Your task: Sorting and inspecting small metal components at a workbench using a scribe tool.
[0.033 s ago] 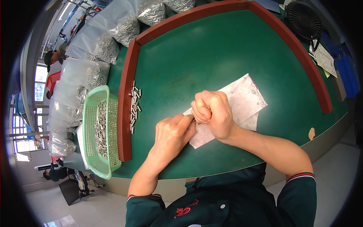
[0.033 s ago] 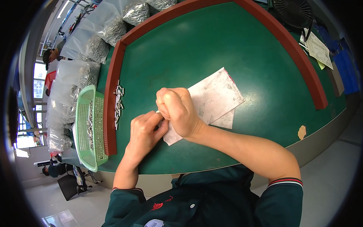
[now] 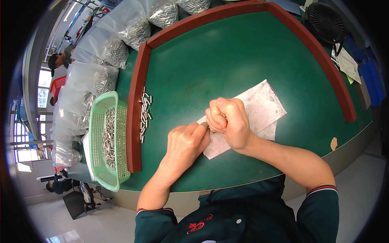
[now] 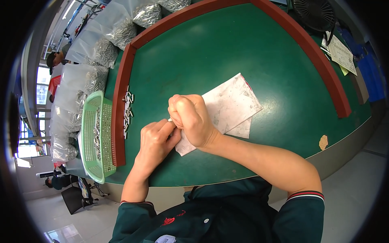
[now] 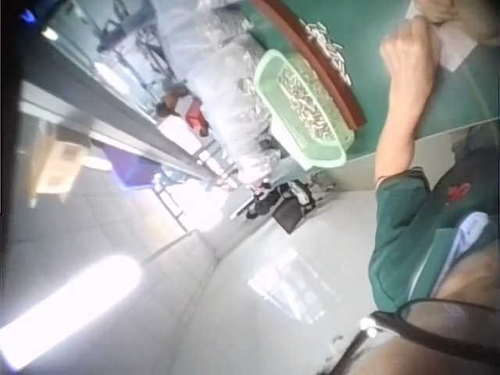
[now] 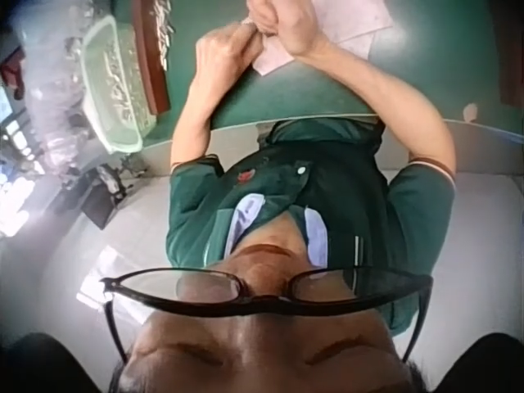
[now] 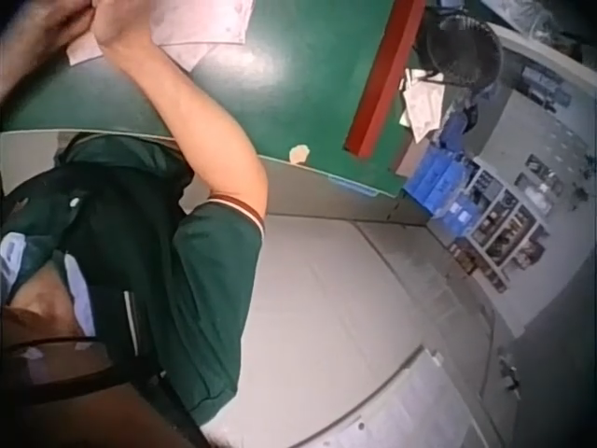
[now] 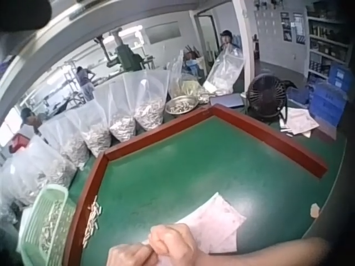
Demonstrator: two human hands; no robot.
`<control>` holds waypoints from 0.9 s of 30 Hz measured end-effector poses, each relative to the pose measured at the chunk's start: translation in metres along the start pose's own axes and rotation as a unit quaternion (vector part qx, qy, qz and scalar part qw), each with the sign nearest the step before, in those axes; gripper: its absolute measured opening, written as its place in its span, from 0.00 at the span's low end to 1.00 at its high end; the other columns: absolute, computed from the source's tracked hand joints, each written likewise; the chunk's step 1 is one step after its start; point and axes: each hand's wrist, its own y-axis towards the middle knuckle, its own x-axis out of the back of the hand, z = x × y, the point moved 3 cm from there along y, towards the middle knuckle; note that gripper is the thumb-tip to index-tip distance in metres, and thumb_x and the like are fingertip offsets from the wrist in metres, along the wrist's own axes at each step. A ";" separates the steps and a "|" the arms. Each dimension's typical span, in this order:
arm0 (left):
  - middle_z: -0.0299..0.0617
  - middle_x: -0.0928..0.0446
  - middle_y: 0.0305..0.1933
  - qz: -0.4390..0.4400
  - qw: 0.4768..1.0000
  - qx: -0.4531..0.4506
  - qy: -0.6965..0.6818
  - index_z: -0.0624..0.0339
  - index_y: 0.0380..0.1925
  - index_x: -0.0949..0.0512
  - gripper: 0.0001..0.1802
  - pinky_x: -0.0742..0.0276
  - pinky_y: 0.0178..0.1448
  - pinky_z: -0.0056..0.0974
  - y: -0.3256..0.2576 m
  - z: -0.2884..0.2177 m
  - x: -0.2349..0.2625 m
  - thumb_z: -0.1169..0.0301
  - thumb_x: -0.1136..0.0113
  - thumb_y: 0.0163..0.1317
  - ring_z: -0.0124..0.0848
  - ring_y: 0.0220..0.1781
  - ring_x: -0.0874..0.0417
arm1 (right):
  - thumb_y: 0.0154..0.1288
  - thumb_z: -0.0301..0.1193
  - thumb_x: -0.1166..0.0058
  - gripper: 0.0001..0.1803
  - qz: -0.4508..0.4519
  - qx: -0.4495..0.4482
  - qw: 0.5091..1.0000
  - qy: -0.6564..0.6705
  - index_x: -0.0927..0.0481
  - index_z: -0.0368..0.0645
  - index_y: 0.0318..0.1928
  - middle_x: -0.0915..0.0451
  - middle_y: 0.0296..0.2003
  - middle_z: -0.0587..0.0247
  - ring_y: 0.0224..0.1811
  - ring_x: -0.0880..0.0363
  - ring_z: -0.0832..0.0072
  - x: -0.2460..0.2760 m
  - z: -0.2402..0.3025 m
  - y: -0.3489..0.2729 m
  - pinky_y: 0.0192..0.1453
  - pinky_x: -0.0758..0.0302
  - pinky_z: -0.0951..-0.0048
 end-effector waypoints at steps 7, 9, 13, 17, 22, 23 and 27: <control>0.40 0.33 0.16 -0.014 1.000 -0.004 0.000 0.61 0.20 0.29 0.06 0.34 0.20 0.34 0.002 0.007 0.003 0.79 0.41 0.43 0.34 0.14 0.30 | 0.62 0.34 0.71 0.21 0.007 0.002 1.000 -0.001 0.46 0.45 0.11 0.47 0.08 0.70 0.11 0.53 0.82 -0.002 0.001 0.001 0.17 0.52 0.78; 0.37 0.35 0.16 -0.042 0.973 0.140 -0.176 0.64 0.26 0.27 0.06 0.37 0.20 0.30 0.001 0.017 0.006 0.80 0.41 0.46 0.26 0.13 0.35 | 0.62 0.34 0.71 0.21 -0.004 -0.023 1.000 -0.002 0.46 0.46 0.11 0.47 0.08 0.70 0.11 0.53 0.82 -0.002 0.002 0.000 0.17 0.52 0.78; 0.29 0.34 0.22 -0.117 0.888 0.195 -0.399 0.64 0.29 0.27 0.04 0.42 0.26 0.23 -0.004 0.035 0.006 0.78 0.43 0.53 0.17 0.22 0.39 | 0.62 0.31 0.69 0.20 0.010 -0.031 0.999 0.036 0.46 0.44 0.12 0.47 0.09 0.71 0.10 0.52 0.84 0.000 0.003 -0.003 0.15 0.53 0.79; 0.30 0.34 0.25 -0.111 0.879 0.181 -0.428 0.64 0.29 0.27 0.04 0.42 0.29 0.23 -0.005 0.037 0.004 0.76 0.44 0.55 0.17 0.24 0.38 | 0.62 0.30 0.71 0.20 0.015 -0.029 0.999 0.038 0.47 0.44 0.12 0.48 0.08 0.70 0.10 0.53 0.83 -0.001 0.002 -0.003 0.15 0.53 0.79; 0.31 0.36 0.29 -0.039 0.612 0.280 -0.739 0.59 0.30 0.31 0.07 0.44 0.27 0.23 -0.004 0.032 -0.004 0.68 0.46 0.59 0.17 0.22 0.43 | 0.62 0.31 0.71 0.20 0.007 -0.036 0.999 0.040 0.47 0.44 0.11 0.47 0.09 0.70 0.10 0.53 0.83 0.000 0.003 -0.002 0.15 0.53 0.79; 0.32 0.37 0.28 -0.028 0.563 0.282 -0.776 0.59 0.30 0.31 0.09 0.46 0.25 0.23 -0.002 0.030 -0.005 0.66 0.46 0.60 0.17 0.20 0.46 | 0.62 0.31 0.71 0.20 0.007 -0.038 0.999 0.039 0.47 0.44 0.11 0.47 0.09 0.70 0.10 0.53 0.83 -0.001 0.003 -0.002 0.15 0.53 0.79; 0.35 0.30 0.31 0.007 0.513 0.309 -0.801 0.62 0.33 0.29 0.07 0.44 0.25 0.24 -0.004 0.036 -0.007 0.69 0.49 0.61 0.17 0.20 0.44 | 0.61 0.32 0.71 0.20 0.003 -0.040 0.999 0.035 0.47 0.44 0.11 0.47 0.09 0.70 0.11 0.53 0.83 -0.001 0.004 -0.001 0.15 0.52 0.79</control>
